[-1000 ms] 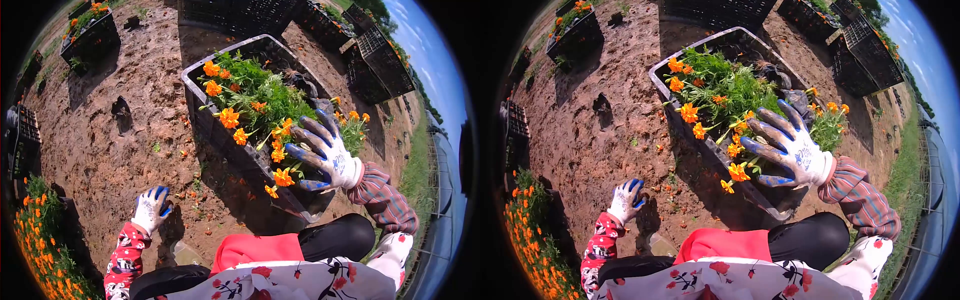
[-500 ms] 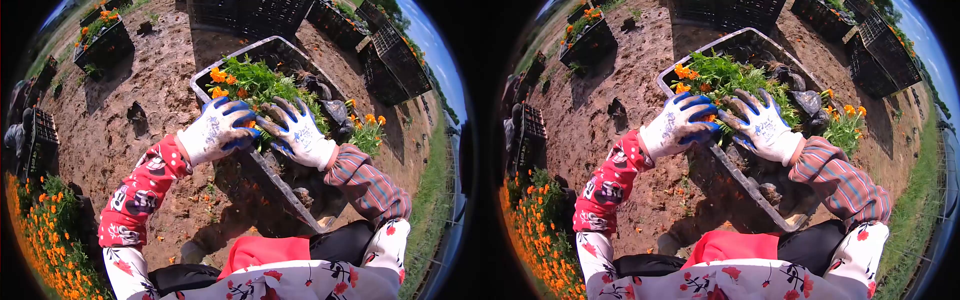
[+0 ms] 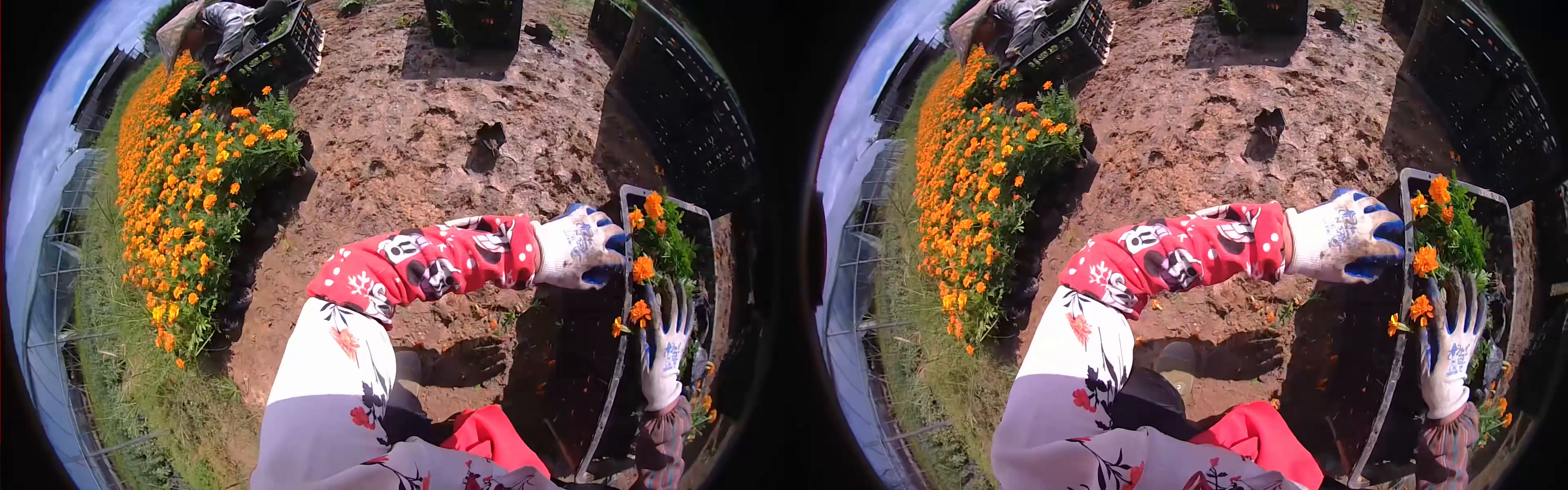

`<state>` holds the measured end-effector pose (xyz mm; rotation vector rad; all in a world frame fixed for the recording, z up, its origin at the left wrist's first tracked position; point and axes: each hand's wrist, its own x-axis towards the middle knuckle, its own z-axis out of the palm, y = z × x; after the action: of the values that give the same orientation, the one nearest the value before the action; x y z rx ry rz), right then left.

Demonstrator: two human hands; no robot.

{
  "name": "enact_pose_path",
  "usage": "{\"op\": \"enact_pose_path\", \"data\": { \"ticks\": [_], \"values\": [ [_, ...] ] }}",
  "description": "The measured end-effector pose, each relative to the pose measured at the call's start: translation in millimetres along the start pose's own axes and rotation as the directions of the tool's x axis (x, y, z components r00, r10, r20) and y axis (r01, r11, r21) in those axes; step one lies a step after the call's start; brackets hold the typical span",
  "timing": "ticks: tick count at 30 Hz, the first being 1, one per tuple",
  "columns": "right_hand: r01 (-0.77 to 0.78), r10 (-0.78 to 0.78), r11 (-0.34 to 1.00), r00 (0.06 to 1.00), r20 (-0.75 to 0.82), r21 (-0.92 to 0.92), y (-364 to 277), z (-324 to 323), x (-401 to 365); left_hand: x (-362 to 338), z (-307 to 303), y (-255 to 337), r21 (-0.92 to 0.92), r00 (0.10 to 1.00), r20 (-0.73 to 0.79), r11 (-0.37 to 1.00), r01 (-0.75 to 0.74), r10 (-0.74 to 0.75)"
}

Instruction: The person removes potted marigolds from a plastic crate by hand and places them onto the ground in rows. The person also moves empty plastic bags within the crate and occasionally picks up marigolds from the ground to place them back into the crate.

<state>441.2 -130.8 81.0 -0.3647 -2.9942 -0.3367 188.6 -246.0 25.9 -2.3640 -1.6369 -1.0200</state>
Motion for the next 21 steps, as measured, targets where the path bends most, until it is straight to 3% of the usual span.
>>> {"op": "enact_pose_path", "data": {
  "ticks": [1, 2, 4, 6, 7, 9, 12, 14, 16, 18, 20, 21],
  "values": [
    [0.021, -0.022, 0.998, 1.000, -0.015, -0.054, 4, 17, 3, -37, -6, -4, -0.003, 0.997, 0.009, 0.997, 0.079, -0.079],
    [-0.006, 0.016, 0.997, 0.991, 0.135, -0.072, 0, 17, 8, -79, -3, -14, -0.047, 0.973, 0.108, 0.977, 0.210, -0.204],
    [0.018, -0.014, 0.990, 0.999, 0.031, -0.141, 12, 47, 10, -170, -15, -29, -0.128, 0.796, 0.325, 0.811, 0.571, -0.510],
    [0.039, -0.040, 0.978, 0.999, -0.004, -0.205, 16, 57, 8, -278, -19, -42, -0.098, 0.639, 0.274, 0.640, 0.762, -0.719],
    [0.034, -0.035, 0.980, 0.999, 0.001, -0.196, 14, 54, 7, -318, -35, -38, -0.034, 0.459, 0.256, 0.467, 0.884, -0.851],
    [0.057, -0.062, 0.978, 0.998, -0.022, -0.200, 17, 57, 5, -408, -42, -36, -0.157, 0.132, 0.013, 0.128, 0.979, -0.991],
    [-0.027, 0.041, 0.989, 0.995, 0.094, -0.143, 10, 49, 2, -458, -84, -32, -0.366, -0.352, -0.268, -0.243, 0.898, -0.897],
    [-0.053, 0.067, 0.990, 0.992, 0.109, -0.129, 12, 43, 1, -497, -100, -71, -0.295, -0.303, -0.581, -0.152, 0.943, -0.755],
    [-0.068, 0.080, 0.992, 0.990, 0.117, -0.104, 10, 41, 3, -449, -158, -90, -0.268, -0.433, -0.578, -0.341, 0.901, -0.692],
    [-0.088, 0.098, 0.993, 0.988, 0.120, -0.081, 11, 40, 7, -467, -176, -150, -0.233, -0.520, -0.646, -0.505, 0.831, -0.558],
    [-0.102, 0.109, 0.993, 0.986, 0.126, -0.063, 9, 40, 5, -503, -185, -209, -0.132, -0.427, -0.669, -0.468, 0.874, -0.609],
    [-0.110, 0.117, 0.992, 0.984, 0.131, -0.056, 10, 40, 6, -528, -190, -236, -0.056, -0.278, -0.658, -0.323, 0.945, -0.700]
  ]
}}
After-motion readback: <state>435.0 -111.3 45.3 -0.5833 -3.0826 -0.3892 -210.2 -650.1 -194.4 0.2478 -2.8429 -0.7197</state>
